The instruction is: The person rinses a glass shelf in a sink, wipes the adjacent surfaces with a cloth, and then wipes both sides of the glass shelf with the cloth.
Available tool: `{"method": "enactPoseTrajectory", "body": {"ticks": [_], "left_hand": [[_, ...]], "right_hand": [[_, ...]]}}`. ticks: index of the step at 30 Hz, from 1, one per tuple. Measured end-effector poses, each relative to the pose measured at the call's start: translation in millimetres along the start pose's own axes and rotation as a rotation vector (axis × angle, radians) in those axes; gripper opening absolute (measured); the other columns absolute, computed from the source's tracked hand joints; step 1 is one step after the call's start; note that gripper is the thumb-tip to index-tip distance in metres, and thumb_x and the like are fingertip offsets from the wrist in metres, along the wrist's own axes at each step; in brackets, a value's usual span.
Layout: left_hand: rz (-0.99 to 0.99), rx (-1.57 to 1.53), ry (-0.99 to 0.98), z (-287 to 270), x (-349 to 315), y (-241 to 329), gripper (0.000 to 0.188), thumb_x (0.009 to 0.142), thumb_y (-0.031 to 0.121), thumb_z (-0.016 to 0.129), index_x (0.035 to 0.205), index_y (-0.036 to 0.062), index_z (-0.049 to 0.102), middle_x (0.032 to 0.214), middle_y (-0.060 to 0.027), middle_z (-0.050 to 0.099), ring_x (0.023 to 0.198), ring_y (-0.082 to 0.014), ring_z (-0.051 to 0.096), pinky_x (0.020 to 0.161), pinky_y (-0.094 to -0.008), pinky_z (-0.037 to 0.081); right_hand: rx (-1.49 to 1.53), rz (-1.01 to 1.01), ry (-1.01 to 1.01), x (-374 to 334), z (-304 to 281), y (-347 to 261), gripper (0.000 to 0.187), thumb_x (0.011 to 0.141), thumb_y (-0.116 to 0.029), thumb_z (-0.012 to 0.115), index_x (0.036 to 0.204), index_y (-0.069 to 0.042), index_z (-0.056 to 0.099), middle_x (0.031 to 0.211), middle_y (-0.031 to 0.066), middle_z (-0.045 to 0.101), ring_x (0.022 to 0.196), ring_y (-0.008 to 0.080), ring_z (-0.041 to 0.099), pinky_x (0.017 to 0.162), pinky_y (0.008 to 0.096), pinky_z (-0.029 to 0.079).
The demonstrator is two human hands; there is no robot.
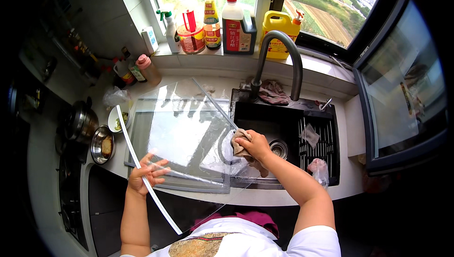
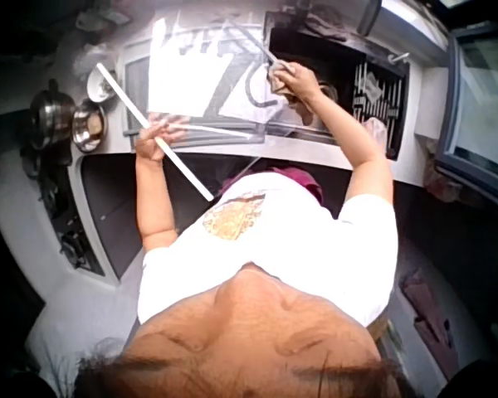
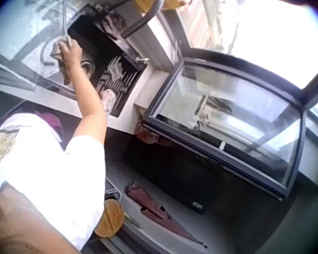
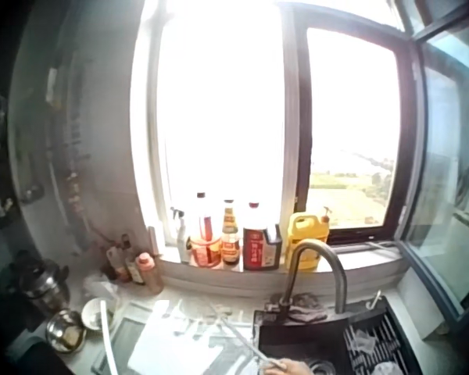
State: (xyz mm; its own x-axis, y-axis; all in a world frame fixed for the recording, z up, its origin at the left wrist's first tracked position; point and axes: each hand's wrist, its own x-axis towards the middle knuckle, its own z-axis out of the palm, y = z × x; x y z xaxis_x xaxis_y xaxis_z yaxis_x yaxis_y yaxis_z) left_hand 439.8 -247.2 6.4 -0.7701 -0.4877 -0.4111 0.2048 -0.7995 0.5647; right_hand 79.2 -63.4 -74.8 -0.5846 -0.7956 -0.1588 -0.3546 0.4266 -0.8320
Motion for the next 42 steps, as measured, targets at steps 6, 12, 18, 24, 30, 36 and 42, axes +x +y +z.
{"method": "enactPoseTrajectory", "body": {"ticks": [6, 12, 18, 24, 30, 36, 42], "left_hand": [[0.0, 0.194, 0.063, -11, 12, -20, 0.066, 0.078, -0.001, 0.058, 0.139, 0.0009, 0.033, 0.111, -0.0312, 0.059, 0.094, -0.0404, 0.065, 0.064, -0.0404, 0.061], [0.071, 0.186, 0.103, -15, 16, -34, 0.068, 0.077, 0.001, 0.059, 0.14, 0.0, 0.032, 0.11, -0.0316, 0.059, 0.091, -0.0391, 0.066, 0.062, -0.0386, 0.061], [0.057, 0.227, 0.122, -24, 16, -43, 0.07, 0.077, 0.002, 0.059, 0.141, -0.0004, 0.031, 0.11, -0.0311, 0.06, 0.091, -0.0377, 0.066, 0.061, -0.0377, 0.061], [0.051, 0.229, 0.089, -41, 19, -50, 0.07, 0.076, 0.002, 0.06, 0.14, -0.0006, 0.031, 0.11, -0.0302, 0.06, 0.091, -0.035, 0.067, 0.062, -0.0338, 0.06], [0.12, 0.191, 0.16, -30, 15, -62, 0.069, 0.077, 0.0, 0.058, 0.141, 0.0002, 0.031, 0.11, -0.0312, 0.06, 0.089, -0.0354, 0.067, 0.068, -0.0364, 0.059], [0.192, 0.098, 0.164, -29, -2, -57, 0.07, 0.077, -0.005, 0.054, 0.142, 0.002, 0.03, 0.112, -0.0348, 0.057, 0.091, -0.0385, 0.066, 0.06, -0.036, 0.061], [0.241, 0.158, 0.145, -22, -12, -34, 0.07, 0.077, -0.006, 0.053, 0.142, 0.0016, 0.029, 0.112, -0.0362, 0.056, 0.092, -0.0397, 0.066, 0.064, -0.0378, 0.061]], "right_hand": [[-0.167, -0.121, 0.094, 17, 9, 28, 0.046, 0.079, -0.048, 0.068, 0.097, -0.006, 0.063, 0.087, 0.0173, 0.067, 0.078, 0.0332, 0.065, 0.068, 0.0387, 0.05], [-0.62, -0.438, 0.338, 47, -14, 26, 0.043, 0.08, -0.051, 0.062, 0.087, -0.009, 0.054, 0.076, 0.0106, 0.062, 0.07, 0.0309, 0.063, 0.06, 0.0417, 0.05], [-0.51, -0.527, 0.356, 22, -23, -51, 0.048, 0.081, -0.049, 0.063, 0.105, -0.008, 0.057, 0.082, 0.0129, 0.063, 0.074, 0.031, 0.064, 0.061, 0.0404, 0.051], [-0.153, -0.579, -0.164, -60, 72, -125, 0.048, 0.085, -0.044, 0.06, 0.117, -0.008, 0.053, 0.096, 0.0151, 0.058, 0.088, 0.0323, 0.059, 0.073, 0.0409, 0.049], [-0.287, -0.895, -0.28, -117, 132, -90, 0.056, 0.087, -0.047, 0.052, 0.131, -0.013, 0.047, 0.137, 0.0129, 0.043, 0.124, 0.0298, 0.042, 0.093, 0.046, 0.036], [-0.513, -0.705, -0.074, -78, 75, -11, 0.062, 0.083, -0.053, 0.056, 0.134, -0.019, 0.049, 0.142, 0.0091, 0.041, 0.13, 0.0282, 0.038, 0.092, 0.0546, 0.034], [-0.49, -0.394, 0.326, -3, 4, 50, 0.04, 0.077, -0.018, 0.07, 0.113, -0.006, 0.057, 0.094, 0.013, 0.058, 0.087, 0.0329, 0.058, 0.073, 0.0399, 0.05]]}}
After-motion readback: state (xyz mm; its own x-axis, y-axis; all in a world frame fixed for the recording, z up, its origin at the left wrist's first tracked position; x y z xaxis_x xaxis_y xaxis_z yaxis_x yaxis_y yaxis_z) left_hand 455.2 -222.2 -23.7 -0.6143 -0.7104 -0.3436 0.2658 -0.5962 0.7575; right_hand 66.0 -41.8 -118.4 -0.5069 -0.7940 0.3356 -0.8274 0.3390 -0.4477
